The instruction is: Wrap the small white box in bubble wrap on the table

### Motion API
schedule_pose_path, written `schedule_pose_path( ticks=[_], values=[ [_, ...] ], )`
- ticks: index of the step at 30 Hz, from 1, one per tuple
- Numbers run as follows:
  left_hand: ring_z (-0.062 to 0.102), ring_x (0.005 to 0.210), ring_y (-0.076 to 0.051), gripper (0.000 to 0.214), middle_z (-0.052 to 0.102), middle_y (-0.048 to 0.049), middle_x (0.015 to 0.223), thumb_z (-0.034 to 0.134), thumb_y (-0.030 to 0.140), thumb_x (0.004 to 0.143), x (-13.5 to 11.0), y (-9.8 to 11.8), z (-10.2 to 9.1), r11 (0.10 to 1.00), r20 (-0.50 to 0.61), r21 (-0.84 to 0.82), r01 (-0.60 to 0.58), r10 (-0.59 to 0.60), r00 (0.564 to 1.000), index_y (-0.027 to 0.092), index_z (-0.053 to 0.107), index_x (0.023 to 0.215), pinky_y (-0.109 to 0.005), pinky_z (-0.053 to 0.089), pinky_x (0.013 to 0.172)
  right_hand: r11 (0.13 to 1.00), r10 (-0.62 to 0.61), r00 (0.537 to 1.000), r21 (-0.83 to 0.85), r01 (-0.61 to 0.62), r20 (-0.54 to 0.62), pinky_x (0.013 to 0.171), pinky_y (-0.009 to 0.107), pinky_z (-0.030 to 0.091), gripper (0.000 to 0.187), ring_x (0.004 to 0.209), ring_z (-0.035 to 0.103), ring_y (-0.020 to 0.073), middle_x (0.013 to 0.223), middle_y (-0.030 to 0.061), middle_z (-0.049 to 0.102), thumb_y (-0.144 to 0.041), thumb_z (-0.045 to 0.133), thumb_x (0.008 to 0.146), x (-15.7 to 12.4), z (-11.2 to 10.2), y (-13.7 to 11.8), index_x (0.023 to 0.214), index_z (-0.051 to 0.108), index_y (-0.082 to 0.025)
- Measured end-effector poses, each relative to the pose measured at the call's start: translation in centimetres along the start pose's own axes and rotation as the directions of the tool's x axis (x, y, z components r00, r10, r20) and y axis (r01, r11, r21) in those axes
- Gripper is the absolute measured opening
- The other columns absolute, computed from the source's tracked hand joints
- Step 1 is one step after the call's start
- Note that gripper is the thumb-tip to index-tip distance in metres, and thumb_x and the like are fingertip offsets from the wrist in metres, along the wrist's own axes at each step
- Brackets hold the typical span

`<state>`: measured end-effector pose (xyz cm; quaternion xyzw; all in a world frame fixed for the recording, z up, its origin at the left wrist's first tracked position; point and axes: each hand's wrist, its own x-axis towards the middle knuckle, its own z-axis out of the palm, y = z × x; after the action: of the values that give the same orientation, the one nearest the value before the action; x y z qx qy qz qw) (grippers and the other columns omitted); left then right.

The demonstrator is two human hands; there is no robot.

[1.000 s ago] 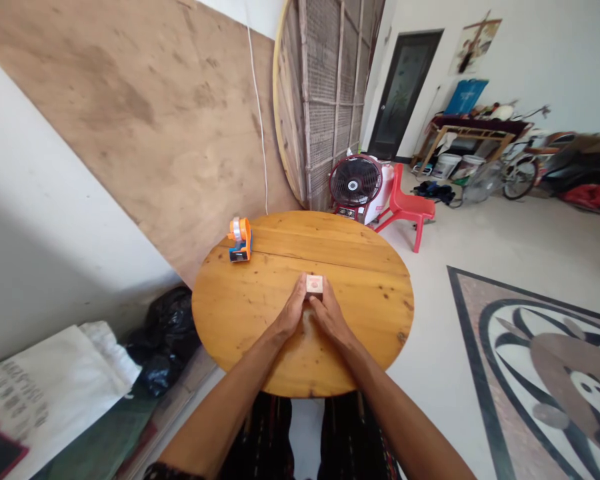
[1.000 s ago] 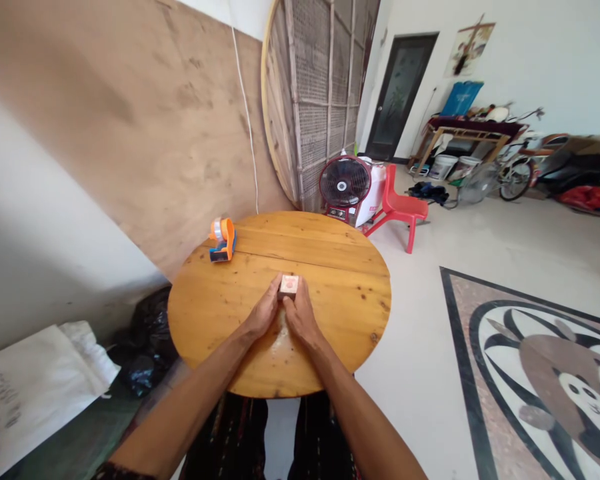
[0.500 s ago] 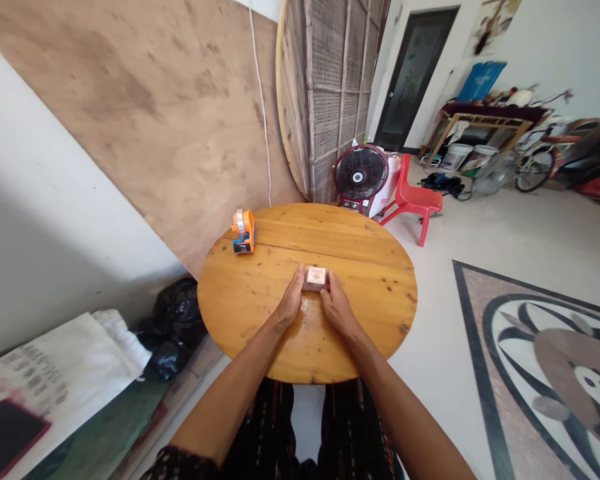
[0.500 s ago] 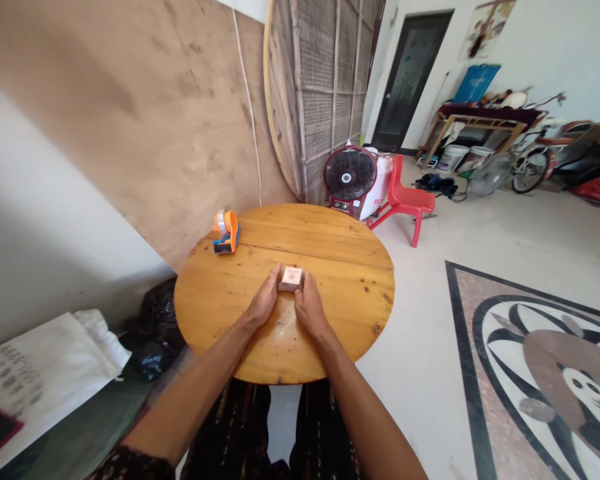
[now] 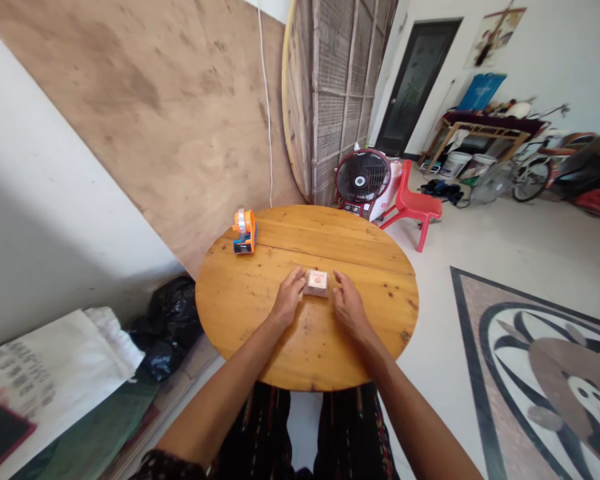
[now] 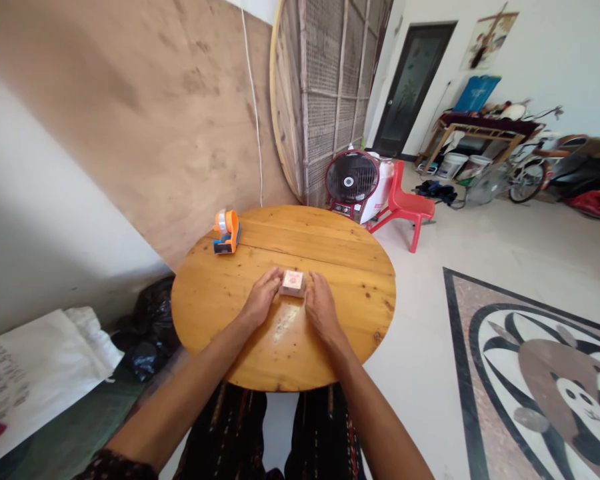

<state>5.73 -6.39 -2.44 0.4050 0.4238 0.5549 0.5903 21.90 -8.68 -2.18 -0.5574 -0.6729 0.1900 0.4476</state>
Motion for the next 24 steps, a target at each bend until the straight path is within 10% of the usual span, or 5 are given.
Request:
schedule_pose_path(
  ticks=[12, 17, 24],
  values=[
    [0.056, 0.063, -0.013, 0.020, 0.063, -0.0006, 0.069, 0.062, 0.026, 0.067, 4.3, 1.8, -0.6, 0.993, -0.039, 0.105, 0.059, -0.055, 0.998, 0.015, 0.065, 0.083, -0.030, 0.046, 0.068, 0.981, -0.187, 0.934, 0.010, 0.193, 0.304, 0.073, 0.029, 0.049, 0.018, 0.079, 0.065, 0.0174, 0.086, 0.0048, 0.072, -0.027, 0.053, 0.087, 6.8, -4.1, -1.9, 0.088, 0.070, -0.019],
    [0.056, 0.069, -0.013, 0.020, 0.064, -0.0013, 0.072, 0.064, 0.027, 0.070, 3.8, 1.9, -1.2, 0.985, 0.011, 0.165, 0.044, -0.046, 0.999, 0.014, 0.068, 0.085, -0.026, 0.044, 0.068, 0.952, -0.276, 0.793, 0.043, 0.302, 0.544, 0.069, 0.026, 0.047, 0.015, 0.075, 0.062, 0.0138, 0.089, 0.0036, 0.069, -0.029, 0.058, 0.087, 10.0, -4.4, -1.9, 0.091, 0.070, -0.019],
    [0.060, 0.088, -0.015, 0.025, 0.067, -0.0046, 0.098, 0.061, 0.026, 0.077, 2.8, 2.4, -0.6, 0.987, 0.005, 0.126, 0.102, -0.103, 0.995, 0.014, 0.066, 0.099, -0.027, 0.045, 0.084, 0.925, -0.366, 0.776, 0.108, 0.365, 0.513, 0.071, 0.028, 0.047, 0.015, 0.078, 0.060, 0.0148, 0.088, 0.0043, 0.064, -0.030, 0.065, 0.085, 9.3, -4.1, -0.4, 0.095, 0.071, -0.021]
  ],
)
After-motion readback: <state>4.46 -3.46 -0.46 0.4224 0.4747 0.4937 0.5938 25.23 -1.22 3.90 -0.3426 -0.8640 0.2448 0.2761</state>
